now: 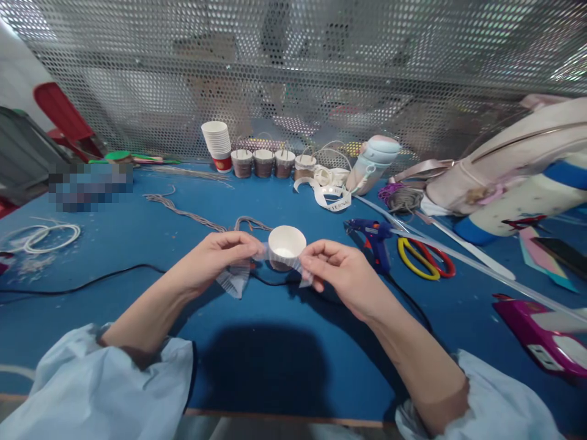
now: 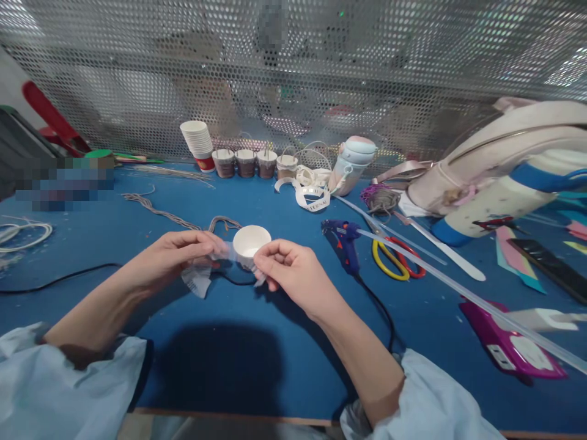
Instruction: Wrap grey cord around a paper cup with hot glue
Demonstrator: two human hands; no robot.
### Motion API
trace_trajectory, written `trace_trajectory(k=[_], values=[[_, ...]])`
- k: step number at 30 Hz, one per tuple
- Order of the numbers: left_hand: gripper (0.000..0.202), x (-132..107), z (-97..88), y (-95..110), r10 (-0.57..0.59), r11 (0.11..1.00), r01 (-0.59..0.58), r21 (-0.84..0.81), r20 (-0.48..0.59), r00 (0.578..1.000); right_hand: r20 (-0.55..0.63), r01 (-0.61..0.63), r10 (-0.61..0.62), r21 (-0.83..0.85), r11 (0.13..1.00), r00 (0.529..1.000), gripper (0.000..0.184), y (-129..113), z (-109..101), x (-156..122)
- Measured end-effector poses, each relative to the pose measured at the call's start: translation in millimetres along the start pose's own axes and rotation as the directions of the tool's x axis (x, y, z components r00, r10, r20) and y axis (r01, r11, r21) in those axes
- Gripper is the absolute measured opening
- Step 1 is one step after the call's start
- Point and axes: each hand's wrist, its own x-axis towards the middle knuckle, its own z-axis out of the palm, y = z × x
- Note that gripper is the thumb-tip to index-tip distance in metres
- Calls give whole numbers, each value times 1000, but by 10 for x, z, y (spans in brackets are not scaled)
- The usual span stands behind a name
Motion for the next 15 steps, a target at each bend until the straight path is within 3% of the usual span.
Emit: trace_trajectory(k=[5,10,15], values=[[20,12,2,7,148,976,-128,176,-105,983,-87,17,-27,-112,994,996,28,-7,-79,55],[21,6,28,30,173,956,-112,270,-213,962,-46,45,-51,-115,992,998,25,-8,-105,68],[22,-13,39,42,146,956,-98,278,-155,977,-17,74,-77,-138,988,997,21,-15,-81,45]])
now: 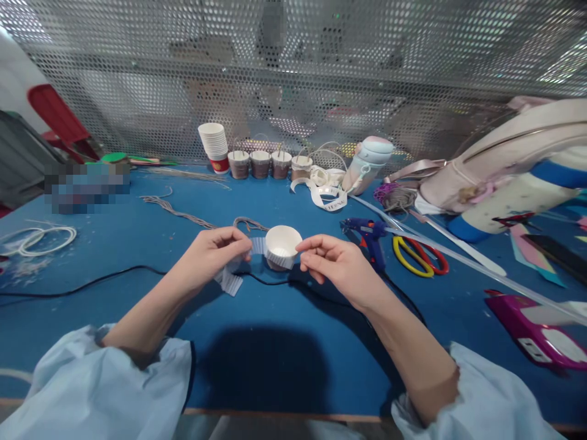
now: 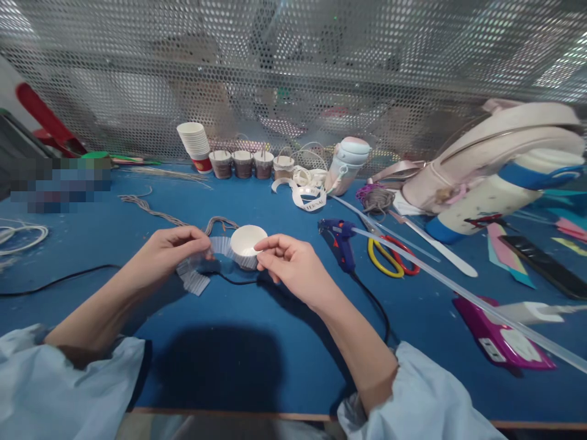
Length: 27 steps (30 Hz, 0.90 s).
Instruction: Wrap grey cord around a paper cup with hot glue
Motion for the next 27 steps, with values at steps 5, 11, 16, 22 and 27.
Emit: trace_trajectory(k=[5,11,16,22,27], values=[[20,-25,15,-15,-41,996,50,-80,116,992,-3,100,-104,-273,957,995,30,80,70,-27],[21,-32,18,-29,-48,998,55,-40,153,987,-62,200,-302,-621,758,951,19,232,132,-8],[17,-26,12,-10,-12,1000,9,23,130,991,-50,258,-333,-530,808,942,13,159,132,-10],[11,4,16,-34,18,985,-47,167,170,985,-48,272,-356,-552,788,933,14,106,98,-23],[14,2,-3,-37,80,908,-155,390,201,976,53,329,-381,-625,708,923,15,111,26,-25]])
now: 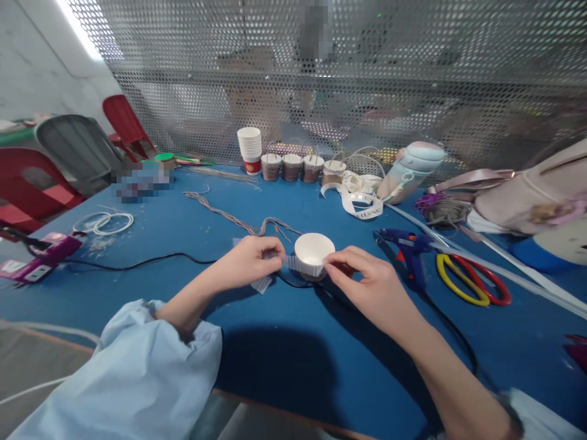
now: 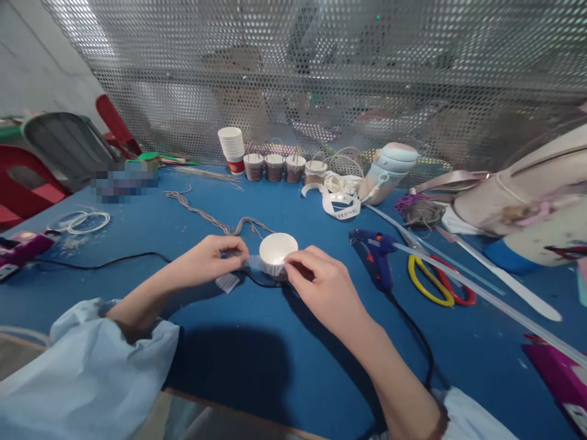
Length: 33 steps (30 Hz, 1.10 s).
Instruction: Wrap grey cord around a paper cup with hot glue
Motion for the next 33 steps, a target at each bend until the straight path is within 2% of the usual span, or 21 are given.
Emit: trace_trajectory(k=[3,6,8,11,12,14,16,19,21,26,30,33], values=[[17,6,16,-37,59,970,-41,239,-67,996,18,39,-38,-35,999,999,16,15,-31,-6],[30,3,73,-69,214,915,-134,381,-176,961,-8,78,-78,-38,996,997,18,14,-42,-17],[37,-17,126,-40,348,893,-247,377,-227,910,-31,110,-111,-42,993,993,19,6,-44,-25],[34,-68,222,90,528,841,-433,325,-316,788,-45,145,-148,-60,988,988,19,-13,-51,-33],[33,-84,257,140,588,806,-505,309,-311,747,-43,157,-161,-69,985,986,19,-22,-56,-35],[33,-107,329,220,663,747,-594,297,-276,696,-27,182,-185,-87,979,982,19,-44,-65,-34],[32,-115,393,252,672,736,-609,296,-210,710,2,205,-205,-92,974,979,20,-70,-70,-33],[32,-108,457,227,620,772,-567,287,-145,771,12,217,-217,-56,975,976,19,-107,-67,-35],[30,-100,474,200,586,799,-533,277,-159,795,-22,232,-233,-40,972,972,16,-125,-59,-40],[17,-110,451,215,532,846,-494,202,-264,804,-102,299,-301,-34,954,948,10,-178,-35,-70],[11,-149,399,276,396,915,-401,37,-263,880,-72,184,-183,10,983,981,9,-224,-25,-104],[9,-169,376,300,330,929,-363,-79,-270,905,-83,70,-65,64,995,994,8,-231,-30,-125]])
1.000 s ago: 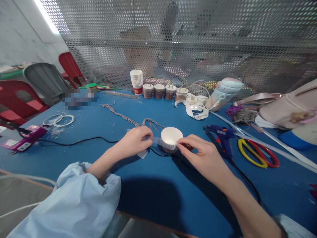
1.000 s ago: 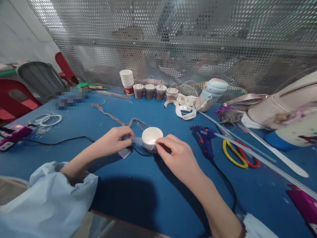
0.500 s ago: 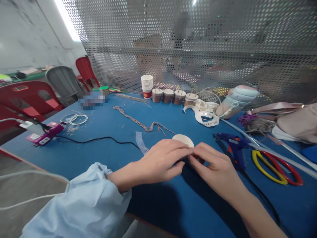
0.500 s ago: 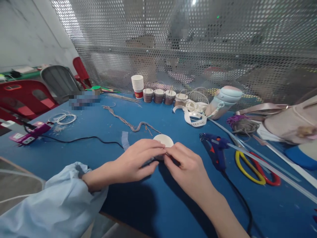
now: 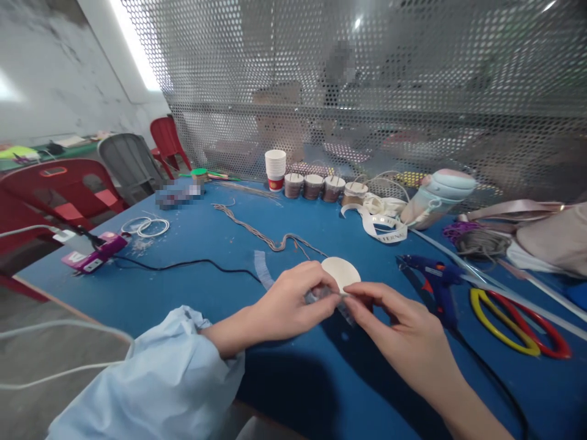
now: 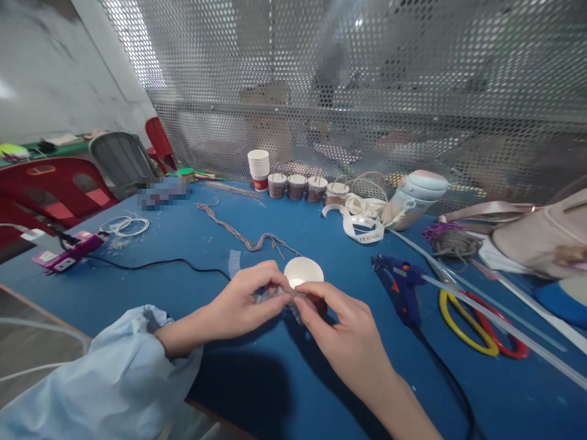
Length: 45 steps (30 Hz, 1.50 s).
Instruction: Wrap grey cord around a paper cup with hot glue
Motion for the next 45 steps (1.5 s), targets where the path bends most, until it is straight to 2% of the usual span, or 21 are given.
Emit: trace_trajectory(k=[3,6,8,10,13,15,19,22,25,28,31,34,36,38,40,42,45], values=[[7,-2,-2,14,-45,996,44,-80,-11,999,-27,-142,145,97,985,989,13,-3,-8,-20],[6,1,3,29,-99,982,92,-164,-34,995,-24,-272,285,226,935,958,21,-26,-5,-38],[7,3,1,37,-135,968,126,-219,-28,990,-19,-316,333,267,910,943,24,-49,3,-47],[7,3,-3,37,-157,953,162,-255,38,987,-25,-330,349,269,905,937,25,-67,11,-52],[13,4,-8,23,-147,934,196,-300,178,973,-36,-332,351,246,911,936,25,-68,16,-59],[15,14,-7,11,-161,906,231,-354,218,963,-35,-318,335,230,920,942,26,-45,7,-63],[18,56,0,-8,-267,855,319,-410,180,947,-37,-266,275,159,951,961,25,54,-24,-54],[17,90,-14,-23,-313,840,343,-421,140,939,-107,-139,146,68,988,984,28,157,-15,-17],[16,117,-59,-39,-352,814,361,-455,109,930,-121,-70,63,-56,996,991,57,279,58,30],[18,144,-113,-57,-355,815,350,-463,78,931,-71,-112,104,-134,985,992,84,439,189,61],[17,187,-156,-80,-327,860,316,-400,44,944,-28,-131,129,-111,985,991,89,609,329,79],[16,268,-235,-101,-240,927,236,-293,21,970,-28,-97,94,-99,990,995,79,703,425,97],[17,348,-340,-102,-163,975,161,-152,5,987,-50,-77,71,-117,990,996,73,706,445,113],[20,440,-478,-85,-65,993,67,96,-20,998,-83,-68,57,-143,987,995,69,682,437,129],[19,525,-604,-61,62,932,-36,361,-59,996,-113,-56,37,-169,984,993,68,669,420,144],[18,582,-661,-47,147,846,-80,527,-86,985,-125,-46,23,-183,982,992,69,690,418,157],[18,589,-568,-80,163,814,-104,571,-52,985,-99,-35,19,-161,986,995,68,777,451,167]])
